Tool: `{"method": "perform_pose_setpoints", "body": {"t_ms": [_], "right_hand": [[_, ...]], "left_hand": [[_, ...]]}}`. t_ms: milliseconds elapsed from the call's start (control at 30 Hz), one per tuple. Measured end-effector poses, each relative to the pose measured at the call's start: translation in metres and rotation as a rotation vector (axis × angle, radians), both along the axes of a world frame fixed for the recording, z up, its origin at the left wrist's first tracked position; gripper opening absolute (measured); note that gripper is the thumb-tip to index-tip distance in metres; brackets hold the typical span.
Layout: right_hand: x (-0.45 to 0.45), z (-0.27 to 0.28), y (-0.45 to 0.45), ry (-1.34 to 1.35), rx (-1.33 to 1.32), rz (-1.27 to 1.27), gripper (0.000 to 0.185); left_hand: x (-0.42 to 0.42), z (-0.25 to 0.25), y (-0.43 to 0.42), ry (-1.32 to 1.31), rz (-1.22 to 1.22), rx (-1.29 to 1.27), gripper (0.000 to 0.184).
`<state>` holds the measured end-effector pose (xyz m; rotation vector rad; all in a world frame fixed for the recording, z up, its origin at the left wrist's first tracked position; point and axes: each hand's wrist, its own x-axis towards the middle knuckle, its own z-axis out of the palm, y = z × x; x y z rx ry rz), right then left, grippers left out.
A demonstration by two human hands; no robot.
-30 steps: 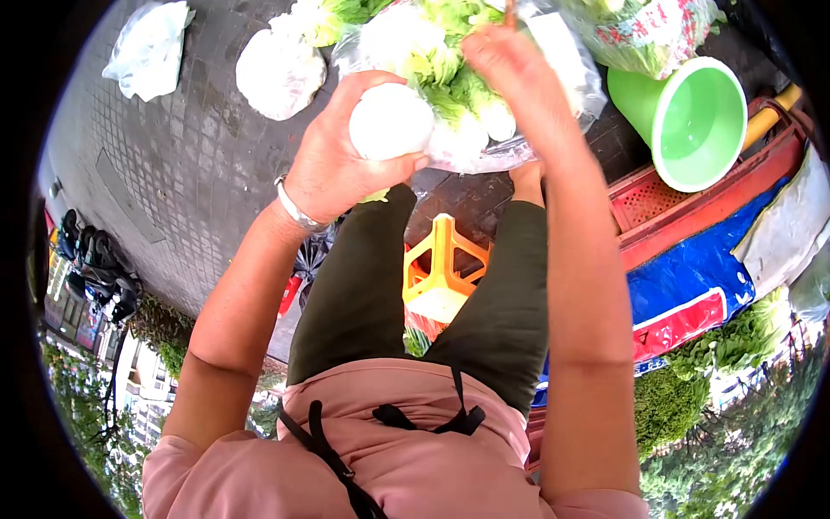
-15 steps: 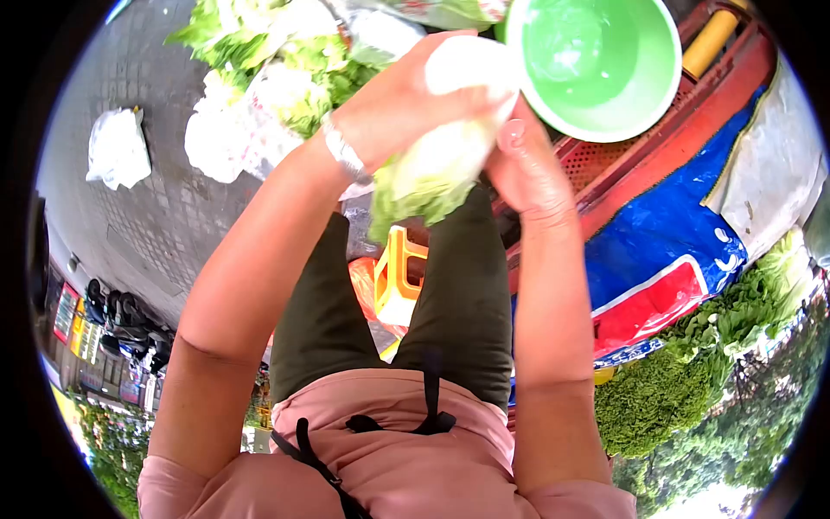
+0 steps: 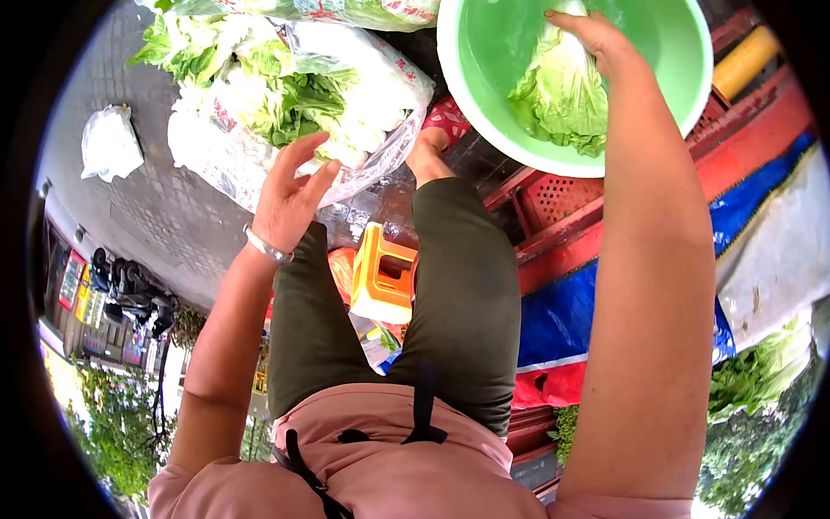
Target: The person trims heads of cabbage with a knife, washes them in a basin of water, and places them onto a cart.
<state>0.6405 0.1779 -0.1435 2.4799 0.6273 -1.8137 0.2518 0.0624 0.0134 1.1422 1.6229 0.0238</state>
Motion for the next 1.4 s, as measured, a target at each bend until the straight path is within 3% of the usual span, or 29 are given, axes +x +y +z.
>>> {"method": "perform_pose_setpoints", "body": {"t_ms": [33, 100, 167, 200, 233, 333, 400, 467, 533, 600, 700, 767, 800, 867, 933, 967, 1067, 1100, 1333, 1367, 1400], "right_hand": [[0.018, -0.055, -0.009, 0.045, 0.011, 0.044, 0.067], [0.007, -0.099, -0.030, -0.061, 0.074, 0.077, 0.071], [0.000, -0.113, -0.034, -0.093, 0.182, -0.002, 0.075], [0.002, -0.114, -0.035, -0.072, 0.256, -0.095, 0.077], [0.007, -0.110, -0.037, -0.056, 0.327, -0.187, 0.079], [-0.004, -0.037, -0.024, -0.228, 0.598, -0.343, 0.072], [0.058, -0.022, -0.028, 0.147, 0.827, -0.478, 0.058], [0.032, 0.079, -0.028, 0.209, 1.062, -0.608, 0.048], [0.025, 0.151, -0.035, 0.276, 1.222, -0.551, 0.052], [0.020, 0.203, -0.045, 0.057, 1.219, -0.544, 0.053], [-0.004, 0.255, -0.052, -0.036, 1.386, -0.536, 0.055], [-0.013, 0.272, -0.058, -0.239, 1.435, -0.548, 0.053], [-0.012, 0.278, -0.060, -0.225, 1.413, -0.498, 0.056], [-0.038, 0.301, -0.058, -0.217, 1.515, -0.532, 0.042], [-0.024, 0.302, -0.062, -0.368, 1.440, -0.608, 0.041], [-0.051, 0.321, -0.059, -0.217, 1.516, -0.614, 0.042], [-0.058, 0.340, -0.068, -0.322, 1.537, -0.543, 0.047], [-0.071, 0.340, -0.069, -0.193, 1.606, -0.513, 0.024], [-0.089, 0.358, -0.137, -0.113, 1.771, -0.688, 0.045], [-0.088, 0.370, -0.160, -0.136, 1.676, -0.759, 0.050], [-0.081, 0.373, -0.179, -0.177, 1.736, -0.779, 0.037]], "left_hand": [[-0.005, -0.005, -0.011, 0.055, 0.003, 0.038, 0.039], [-0.011, -0.009, -0.024, 0.107, 0.010, 0.024, 0.037], [-0.013, -0.018, -0.031, 0.085, 0.008, 0.103, 0.035], [-0.015, -0.018, -0.034, 0.096, 0.006, -0.067, 0.037], [-0.009, -0.016, -0.028, 0.086, 0.012, -0.070, 0.036], [-0.001, -0.003, -0.013, 0.035, 0.024, -0.054, 0.034], [0.002, 0.002, -0.010, -0.012, 0.061, -0.007, 0.032], [-0.001, 0.008, -0.012, -0.063, 0.118, 0.048, 0.030], [-0.004, 0.021, -0.015, -0.124, 0.152, 0.008, 0.030], [-0.012, 0.035, -0.014, -0.153, 0.127, -0.022, 0.030], [-0.030, 0.059, -0.014, -0.192, 0.040, -0.004, 0.029], [-0.051, 0.071, -0.013, -0.223, -0.038, 0.039, 0.029], [-0.064, 0.079, -0.014, -0.229, -0.072, 0.042, 0.029], [-0.095, 0.089, -0.010, -0.256, -0.082, 0.069, 0.028], [-0.130, 0.097, -0.010, -0.304, -0.059, 0.077, 0.027], [-0.145, 0.104, -0.004, -0.311, -0.052, 0.055, 0.026], [-0.198, 0.107, 0.002, -0.317, -0.051, 0.119, 0.025], [-0.214, 0.111, 0.004, -0.300, -0.055, 0.117, 0.025], [-0.277, 0.106, 0.000, -0.185, -0.182, 0.124, 0.024], [-0.272, 0.104, -0.003, -0.170, -0.195, 0.107, 0.025], [-0.264, 0.104, -0.008, -0.147, -0.208, 0.091, 0.025]]}}
